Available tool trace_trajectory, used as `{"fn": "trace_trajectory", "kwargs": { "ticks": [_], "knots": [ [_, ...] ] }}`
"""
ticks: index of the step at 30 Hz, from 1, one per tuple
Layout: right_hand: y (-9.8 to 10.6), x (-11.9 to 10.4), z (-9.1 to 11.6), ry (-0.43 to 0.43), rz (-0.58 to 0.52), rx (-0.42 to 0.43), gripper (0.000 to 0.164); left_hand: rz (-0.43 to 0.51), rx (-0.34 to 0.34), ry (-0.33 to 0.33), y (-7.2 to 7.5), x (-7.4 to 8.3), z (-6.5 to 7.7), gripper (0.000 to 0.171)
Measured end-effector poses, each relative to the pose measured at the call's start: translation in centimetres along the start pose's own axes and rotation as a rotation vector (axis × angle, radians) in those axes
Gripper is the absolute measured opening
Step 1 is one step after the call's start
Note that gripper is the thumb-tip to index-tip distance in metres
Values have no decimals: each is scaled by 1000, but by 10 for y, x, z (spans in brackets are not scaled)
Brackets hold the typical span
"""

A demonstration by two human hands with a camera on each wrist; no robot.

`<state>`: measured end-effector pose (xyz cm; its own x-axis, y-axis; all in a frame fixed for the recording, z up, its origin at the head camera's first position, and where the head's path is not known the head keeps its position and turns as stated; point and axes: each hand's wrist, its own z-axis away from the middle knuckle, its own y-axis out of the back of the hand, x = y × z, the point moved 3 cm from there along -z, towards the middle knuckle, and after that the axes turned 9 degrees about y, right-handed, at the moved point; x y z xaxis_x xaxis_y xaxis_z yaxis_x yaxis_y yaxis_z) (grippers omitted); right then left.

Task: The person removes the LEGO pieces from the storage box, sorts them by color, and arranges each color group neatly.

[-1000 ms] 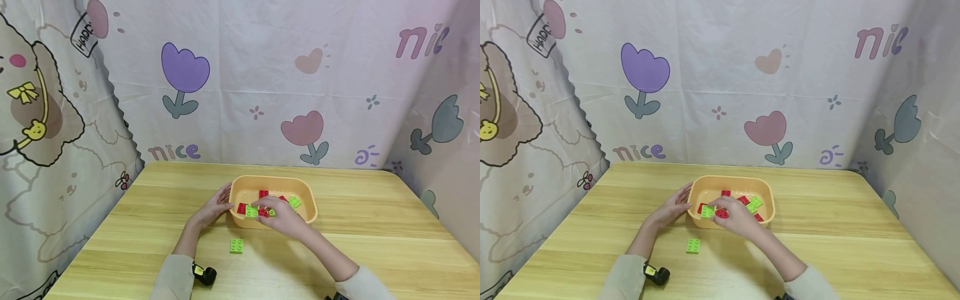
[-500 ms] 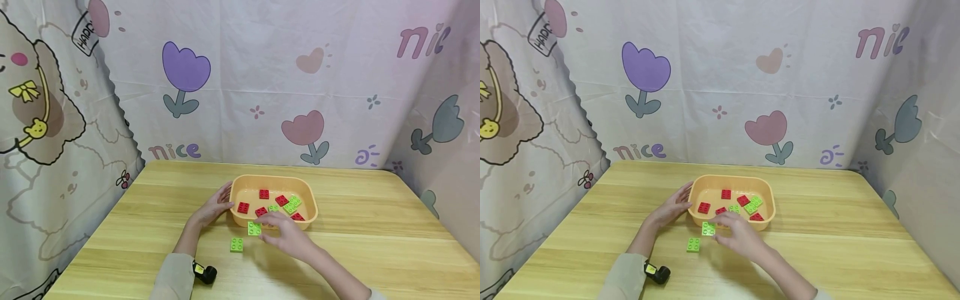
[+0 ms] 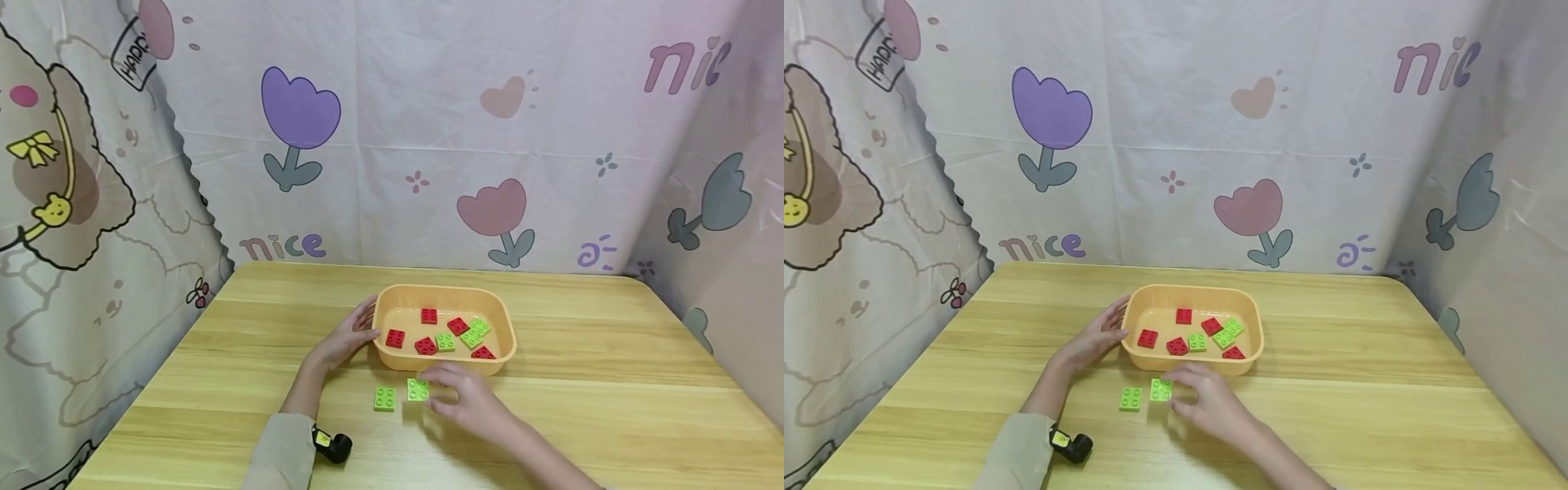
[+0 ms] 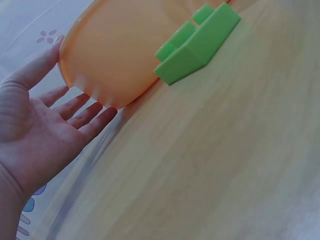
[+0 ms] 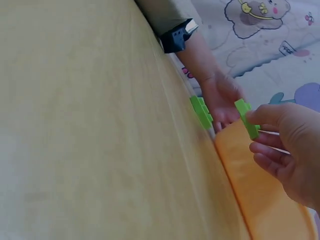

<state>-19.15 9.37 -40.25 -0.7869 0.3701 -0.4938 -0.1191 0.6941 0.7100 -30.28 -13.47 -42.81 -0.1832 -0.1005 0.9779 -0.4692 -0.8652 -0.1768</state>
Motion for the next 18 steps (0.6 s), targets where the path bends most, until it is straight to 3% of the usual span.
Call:
{"fn": "trace_trajectory", "kwargs": {
  "ticks": [18],
  "knots": [
    [-17,14,9,-74,12,-58,37,-2,-10,-3,0,1,0,74]
  ]
}}
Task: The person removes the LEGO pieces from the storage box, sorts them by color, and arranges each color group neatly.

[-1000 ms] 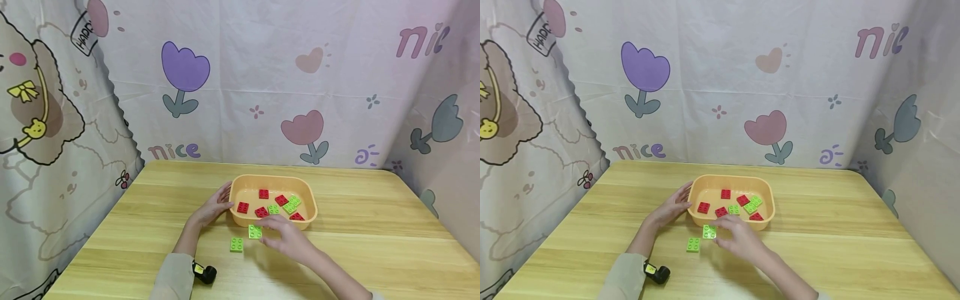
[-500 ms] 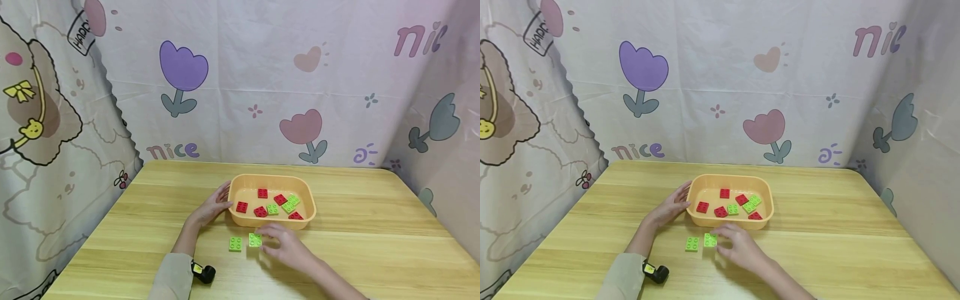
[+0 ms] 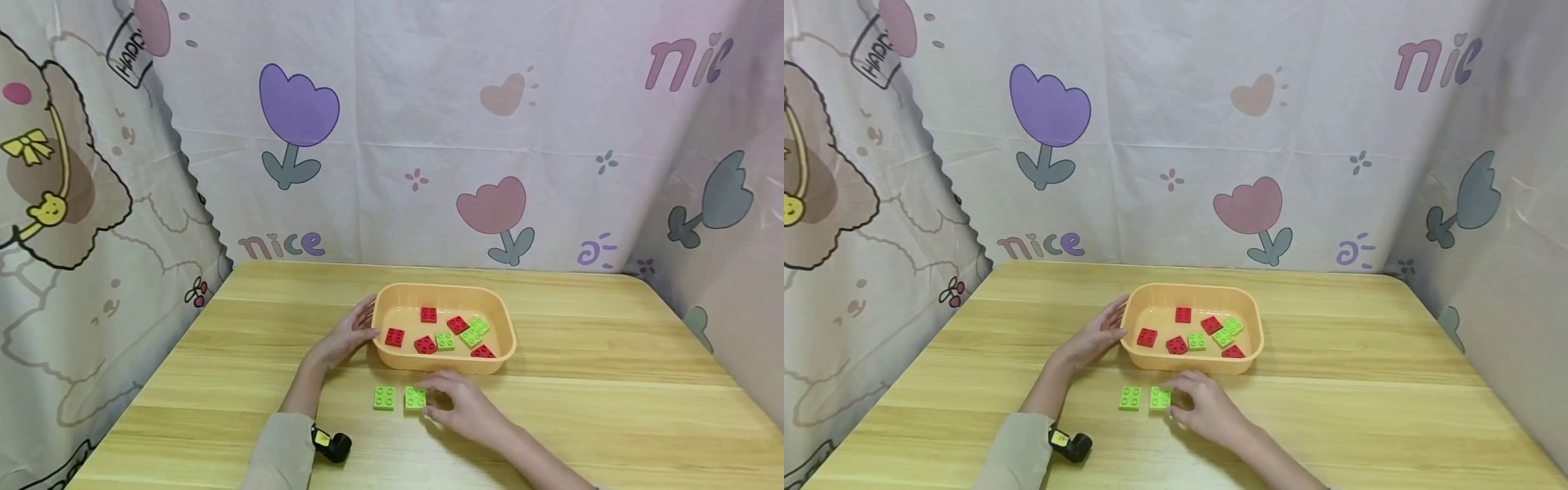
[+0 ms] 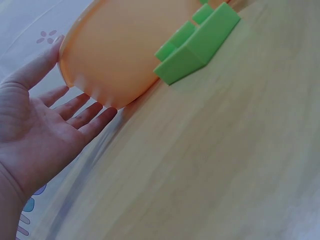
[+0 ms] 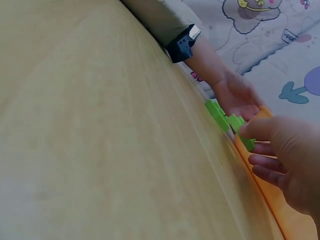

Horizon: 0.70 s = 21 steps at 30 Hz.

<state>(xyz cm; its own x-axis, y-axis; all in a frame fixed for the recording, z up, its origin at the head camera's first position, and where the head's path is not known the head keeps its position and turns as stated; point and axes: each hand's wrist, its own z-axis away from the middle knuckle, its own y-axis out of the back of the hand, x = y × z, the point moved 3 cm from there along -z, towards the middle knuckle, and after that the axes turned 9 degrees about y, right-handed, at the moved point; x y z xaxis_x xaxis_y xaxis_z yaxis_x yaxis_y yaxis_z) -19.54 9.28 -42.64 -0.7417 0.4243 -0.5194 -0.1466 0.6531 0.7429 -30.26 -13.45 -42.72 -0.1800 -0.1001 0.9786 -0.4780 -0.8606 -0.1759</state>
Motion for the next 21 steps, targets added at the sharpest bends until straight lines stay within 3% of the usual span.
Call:
{"fn": "trace_trajectory", "kwargs": {
  "ticks": [10,21],
  "knots": [
    [-4,7,2,-22,-1,-11,35,-4,1,5,0,0,0,74],
    [-8,10,3,21,50,4,32,0,19,14,1,-1,-1,73]
  ]
}}
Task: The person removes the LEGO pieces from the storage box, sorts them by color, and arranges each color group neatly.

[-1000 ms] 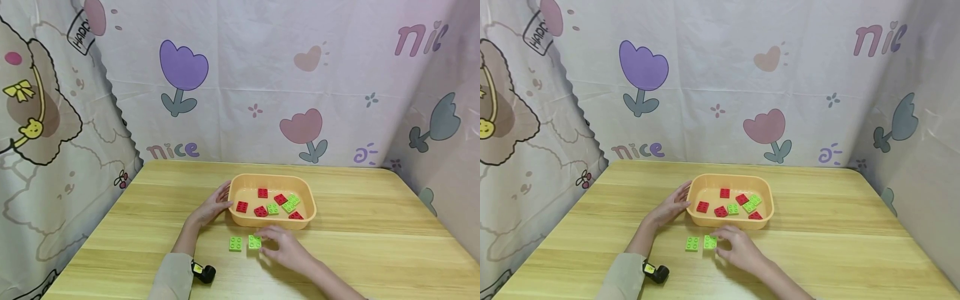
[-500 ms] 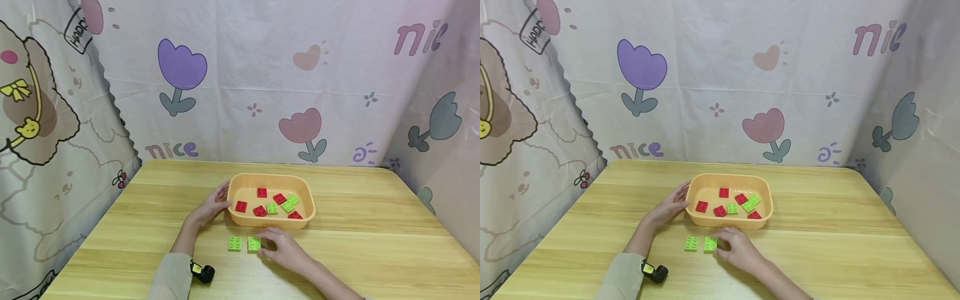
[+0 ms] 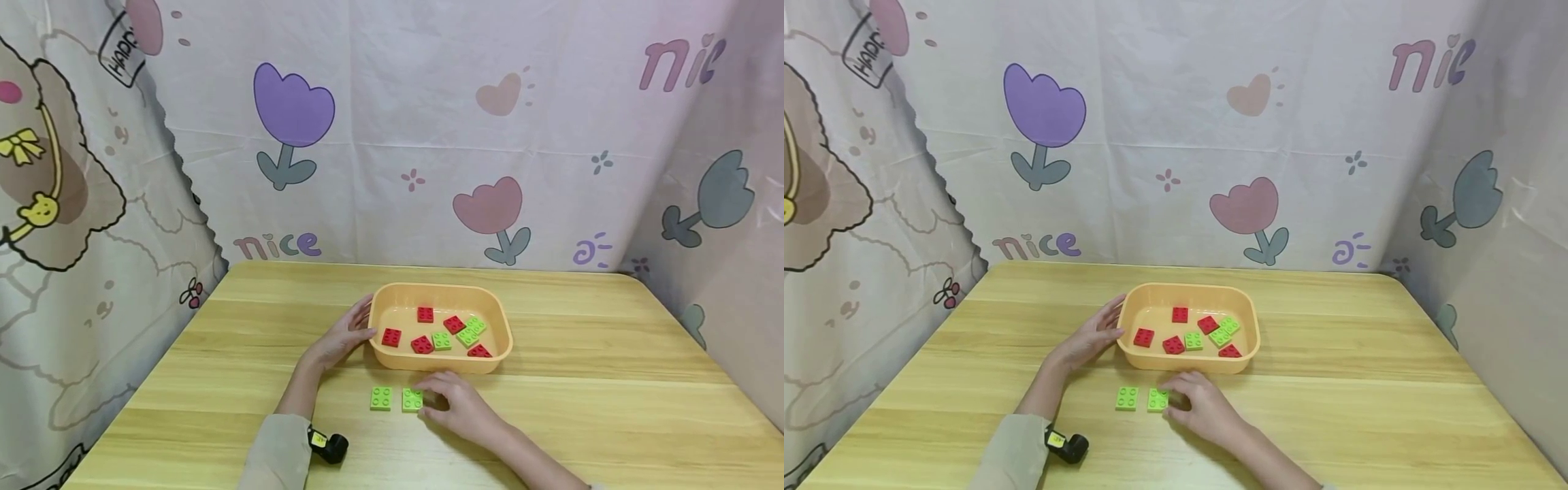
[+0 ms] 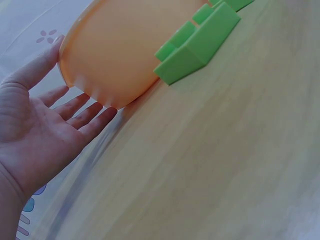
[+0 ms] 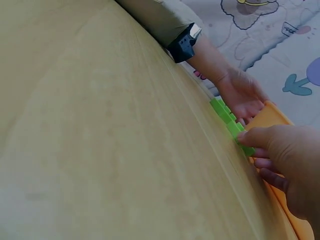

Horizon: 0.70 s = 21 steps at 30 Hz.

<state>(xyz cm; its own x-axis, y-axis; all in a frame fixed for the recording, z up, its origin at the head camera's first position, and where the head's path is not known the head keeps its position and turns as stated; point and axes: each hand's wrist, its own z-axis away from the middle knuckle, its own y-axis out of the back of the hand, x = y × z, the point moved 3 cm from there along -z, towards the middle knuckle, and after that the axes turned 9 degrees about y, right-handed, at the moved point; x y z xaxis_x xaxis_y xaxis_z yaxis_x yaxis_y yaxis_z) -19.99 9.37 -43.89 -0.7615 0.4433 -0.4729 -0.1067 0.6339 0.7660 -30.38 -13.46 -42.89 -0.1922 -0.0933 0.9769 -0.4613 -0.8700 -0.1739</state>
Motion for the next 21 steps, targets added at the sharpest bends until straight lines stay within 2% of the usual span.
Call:
{"fn": "trace_trajectory", "kwargs": {
  "ticks": [9,16,21],
  "knots": [
    [-1,-3,0,28,28,-2,35,-12,-11,-14,2,-1,2,74],
    [1,-3,1,13,35,-23,40,1,-15,-12,2,-1,1,74],
    [4,-5,1,32,33,2,39,-8,-11,-13,0,0,0,73]
  ]
}}
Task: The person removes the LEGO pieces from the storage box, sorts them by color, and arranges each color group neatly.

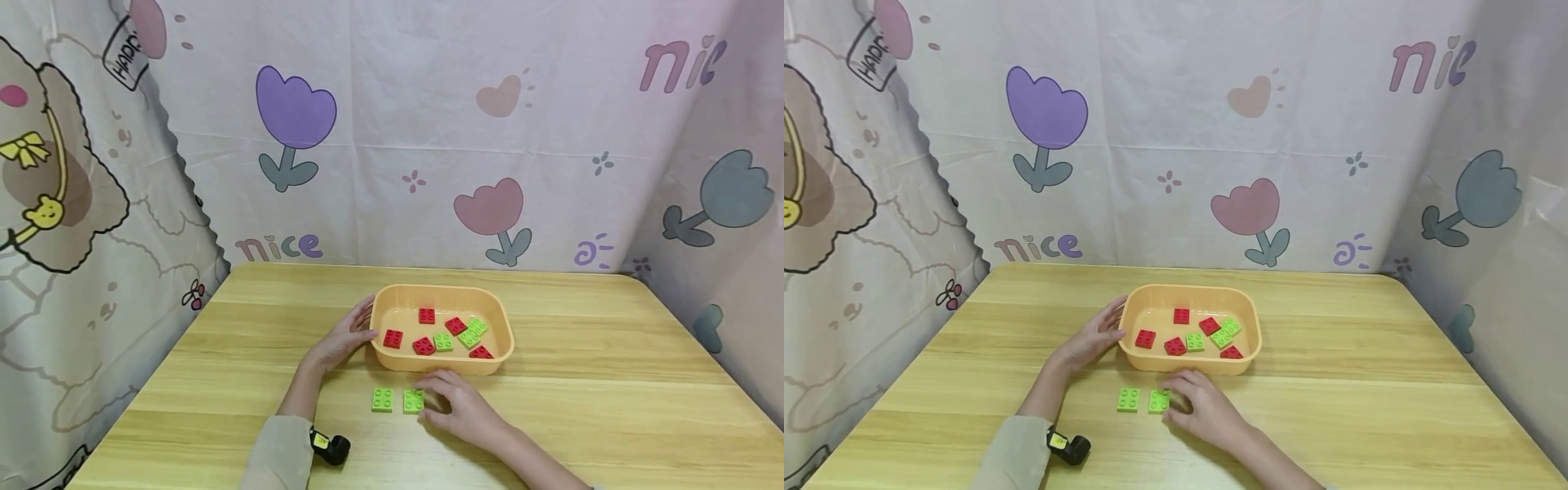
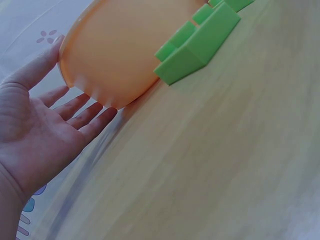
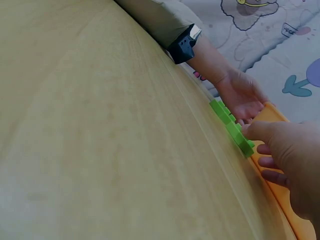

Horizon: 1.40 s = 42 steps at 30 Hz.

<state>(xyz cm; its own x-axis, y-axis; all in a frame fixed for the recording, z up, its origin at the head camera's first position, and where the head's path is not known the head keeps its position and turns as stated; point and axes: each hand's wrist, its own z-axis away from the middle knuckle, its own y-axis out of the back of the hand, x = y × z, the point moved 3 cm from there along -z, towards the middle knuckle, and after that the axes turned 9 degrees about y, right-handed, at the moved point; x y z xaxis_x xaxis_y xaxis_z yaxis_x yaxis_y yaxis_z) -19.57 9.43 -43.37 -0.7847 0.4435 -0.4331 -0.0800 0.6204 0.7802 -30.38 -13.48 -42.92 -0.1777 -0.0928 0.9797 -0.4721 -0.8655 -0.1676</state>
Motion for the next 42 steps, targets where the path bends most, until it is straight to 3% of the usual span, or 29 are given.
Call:
{"fn": "trace_trajectory", "kwargs": {
  "ticks": [6,10,17,24,31,42],
  "knots": [
    [2,-3,-2,70,-16,47,33,-1,6,-2,0,-1,1,73],
    [7,-9,-3,71,-66,54,30,-6,16,5,1,-2,1,73],
    [30,-22,-17,51,-151,50,29,-12,7,-4,2,-2,1,73],
    [55,-13,-35,144,-128,119,28,-6,6,-7,2,-1,3,73],
    [75,14,-53,71,-64,89,28,-1,15,2,1,-1,2,73],
    [71,66,-63,-137,-185,-74,28,1,6,-1,-1,1,1,73]
  ]
}}
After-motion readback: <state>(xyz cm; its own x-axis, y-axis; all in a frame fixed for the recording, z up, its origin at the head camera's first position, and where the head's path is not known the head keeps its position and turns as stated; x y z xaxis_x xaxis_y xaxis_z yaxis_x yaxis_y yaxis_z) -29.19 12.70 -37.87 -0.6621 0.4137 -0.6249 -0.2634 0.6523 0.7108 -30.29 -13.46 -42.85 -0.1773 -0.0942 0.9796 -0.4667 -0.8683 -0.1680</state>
